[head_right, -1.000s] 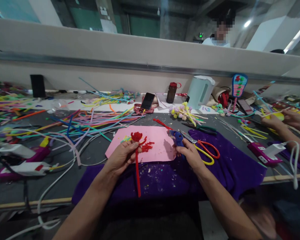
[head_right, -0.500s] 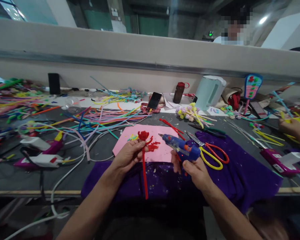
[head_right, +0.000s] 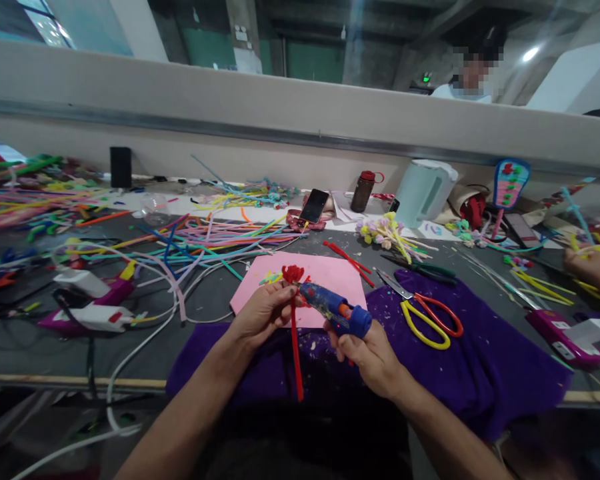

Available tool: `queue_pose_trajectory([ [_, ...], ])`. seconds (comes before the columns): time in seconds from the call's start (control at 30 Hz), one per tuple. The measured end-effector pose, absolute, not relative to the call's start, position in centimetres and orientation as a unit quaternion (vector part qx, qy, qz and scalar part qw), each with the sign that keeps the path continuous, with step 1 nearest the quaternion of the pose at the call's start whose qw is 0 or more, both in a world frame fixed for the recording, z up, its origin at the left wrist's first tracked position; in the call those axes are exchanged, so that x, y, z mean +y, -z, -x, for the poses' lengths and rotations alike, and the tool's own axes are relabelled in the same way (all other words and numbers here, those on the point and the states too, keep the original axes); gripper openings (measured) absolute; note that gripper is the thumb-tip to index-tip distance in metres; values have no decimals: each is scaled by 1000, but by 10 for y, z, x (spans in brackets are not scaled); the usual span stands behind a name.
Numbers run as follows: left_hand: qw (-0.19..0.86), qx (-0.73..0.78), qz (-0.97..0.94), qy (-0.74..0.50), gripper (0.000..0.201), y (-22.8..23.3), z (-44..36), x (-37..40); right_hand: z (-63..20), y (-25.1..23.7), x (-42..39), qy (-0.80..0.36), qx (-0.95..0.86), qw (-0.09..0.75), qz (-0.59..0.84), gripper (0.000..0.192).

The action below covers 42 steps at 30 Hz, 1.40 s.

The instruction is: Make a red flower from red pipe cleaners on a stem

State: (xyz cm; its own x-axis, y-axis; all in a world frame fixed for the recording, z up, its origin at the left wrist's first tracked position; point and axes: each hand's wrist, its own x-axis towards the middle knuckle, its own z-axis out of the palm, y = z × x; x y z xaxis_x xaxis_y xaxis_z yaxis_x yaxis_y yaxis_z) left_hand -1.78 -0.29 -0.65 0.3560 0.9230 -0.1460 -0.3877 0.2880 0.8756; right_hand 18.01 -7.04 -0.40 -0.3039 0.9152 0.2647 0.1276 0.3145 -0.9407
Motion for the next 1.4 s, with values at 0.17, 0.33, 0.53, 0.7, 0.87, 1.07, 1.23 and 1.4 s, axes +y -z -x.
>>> queue_pose_trajectory([
  [0.17,731,348,-392,-436,25,6,18,-3,-183,4,-71,-417,-685,444,399,38],
  [0.33,736,346,-382,-439,24,5,17,-3,-183,6,-69,-406,-696,435,402,41],
  [0.53,735,357,-372,-440,27,5,17,-4,-184,11,-66,-389,-706,431,406,44],
  [0.7,736,362,-363,-443,27,3,17,-5,-184,10,-65,-379,-710,430,409,44],
  [0.87,735,364,-376,-431,25,3,18,-5,-185,12,-63,-378,-719,413,411,43],
  [1.07,730,364,-389,-429,26,3,18,-4,-187,15,-64,-377,-725,401,413,42],
  [1.23,724,363,-401,-429,27,4,18,-5,-187,10,-65,-380,-730,399,403,41],
  [1.4,722,362,-411,-424,27,6,19,-5,-187,8,-62,-375,-724,406,414,41],
])
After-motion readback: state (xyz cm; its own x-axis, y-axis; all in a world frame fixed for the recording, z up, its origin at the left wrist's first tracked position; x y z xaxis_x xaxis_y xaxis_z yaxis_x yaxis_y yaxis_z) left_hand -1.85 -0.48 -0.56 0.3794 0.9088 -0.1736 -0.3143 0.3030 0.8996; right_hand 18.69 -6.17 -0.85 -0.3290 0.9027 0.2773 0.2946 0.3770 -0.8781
